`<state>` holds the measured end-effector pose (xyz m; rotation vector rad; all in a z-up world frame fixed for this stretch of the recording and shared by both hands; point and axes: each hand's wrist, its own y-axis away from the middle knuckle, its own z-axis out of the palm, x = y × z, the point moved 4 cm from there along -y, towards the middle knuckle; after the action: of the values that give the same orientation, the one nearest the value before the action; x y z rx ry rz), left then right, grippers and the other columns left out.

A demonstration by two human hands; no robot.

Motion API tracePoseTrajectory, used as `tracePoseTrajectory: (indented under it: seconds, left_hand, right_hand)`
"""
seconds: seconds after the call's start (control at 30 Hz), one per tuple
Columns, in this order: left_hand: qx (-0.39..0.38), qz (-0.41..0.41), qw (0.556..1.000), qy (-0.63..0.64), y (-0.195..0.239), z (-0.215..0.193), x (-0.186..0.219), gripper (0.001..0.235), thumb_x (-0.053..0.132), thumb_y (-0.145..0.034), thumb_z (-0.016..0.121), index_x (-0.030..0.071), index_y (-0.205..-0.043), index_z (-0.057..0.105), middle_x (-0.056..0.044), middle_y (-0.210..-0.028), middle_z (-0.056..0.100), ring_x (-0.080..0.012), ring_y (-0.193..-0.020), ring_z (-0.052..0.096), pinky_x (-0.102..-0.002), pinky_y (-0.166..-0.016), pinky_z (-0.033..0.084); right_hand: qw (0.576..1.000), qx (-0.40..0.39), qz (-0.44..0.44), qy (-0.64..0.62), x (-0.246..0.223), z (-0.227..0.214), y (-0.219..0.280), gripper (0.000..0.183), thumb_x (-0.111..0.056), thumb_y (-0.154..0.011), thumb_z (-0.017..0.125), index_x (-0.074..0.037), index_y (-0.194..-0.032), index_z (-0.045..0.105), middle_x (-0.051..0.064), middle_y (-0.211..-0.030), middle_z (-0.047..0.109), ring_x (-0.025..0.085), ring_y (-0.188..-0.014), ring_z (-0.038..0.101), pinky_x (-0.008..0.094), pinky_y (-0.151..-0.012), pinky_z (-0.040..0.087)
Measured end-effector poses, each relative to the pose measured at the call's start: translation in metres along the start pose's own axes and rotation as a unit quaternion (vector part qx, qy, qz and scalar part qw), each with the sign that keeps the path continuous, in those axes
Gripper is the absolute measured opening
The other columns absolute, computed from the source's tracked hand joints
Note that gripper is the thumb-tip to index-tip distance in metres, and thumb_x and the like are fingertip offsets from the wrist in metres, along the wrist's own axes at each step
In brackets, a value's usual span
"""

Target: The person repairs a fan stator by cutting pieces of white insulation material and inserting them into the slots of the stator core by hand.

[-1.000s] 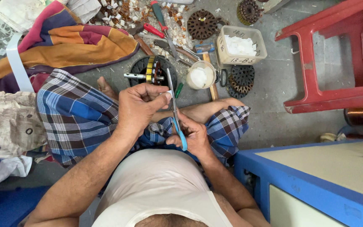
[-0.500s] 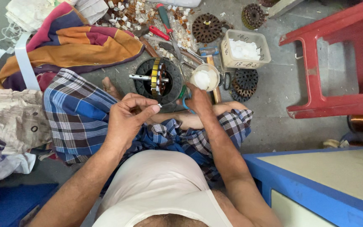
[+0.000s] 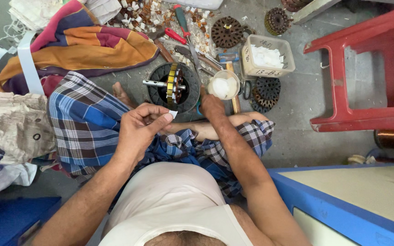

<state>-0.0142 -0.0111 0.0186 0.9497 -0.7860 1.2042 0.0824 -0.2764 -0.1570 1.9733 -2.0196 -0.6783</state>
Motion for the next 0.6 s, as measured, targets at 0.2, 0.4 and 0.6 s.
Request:
tracePoseTrajectory:
  seconds: [0.2,0.4,0.6]
  left_hand:
    - [0.018,-0.078,0.996,0.026,0.0,-0.001,-0.003,0.017,0.002,-0.087,0.078,-0.004,-0.103,0.075,-0.011,-0.086,0.077,-0.0132,-0.073,0.074,-0.025,-0.068,0.064]
    - [0.012,-0.072,0.997,-0.02,0.001,0.002,-0.006,0.012,0.0,-0.089,0.076,-0.004,-0.1,0.075,-0.011,-0.086,0.076,-0.013,-0.074,0.074,-0.027,-0.069,0.066]
    - [-0.04,-0.046,0.993,-0.105,0.001,0.018,-0.007,0.01,0.004,-0.091,0.075,-0.002,-0.099,0.075,-0.008,-0.087,0.079,-0.0101,-0.075,0.075,-0.025,-0.065,0.065]
  right_hand:
    - [0.986,0.053,-0.068,-0.145,0.002,-0.02,0.025,0.057,-0.007,-0.083,0.08,-0.004,-0.136,0.059,0.022,-0.104,0.074,0.033,-0.093,0.074,0.044,-0.082,0.06]
    - [0.852,0.113,-0.08,-0.505,-0.026,-0.047,0.104,0.02,-0.004,-0.095,0.071,0.0,-0.115,0.074,0.014,-0.095,0.079,0.017,-0.08,0.077,0.03,-0.07,0.067]
    - [0.708,0.058,-0.219,-0.669,-0.066,-0.083,0.166,0.018,0.004,-0.096,0.072,0.004,-0.114,0.072,0.006,-0.097,0.072,0.012,-0.085,0.072,0.024,-0.074,0.06]
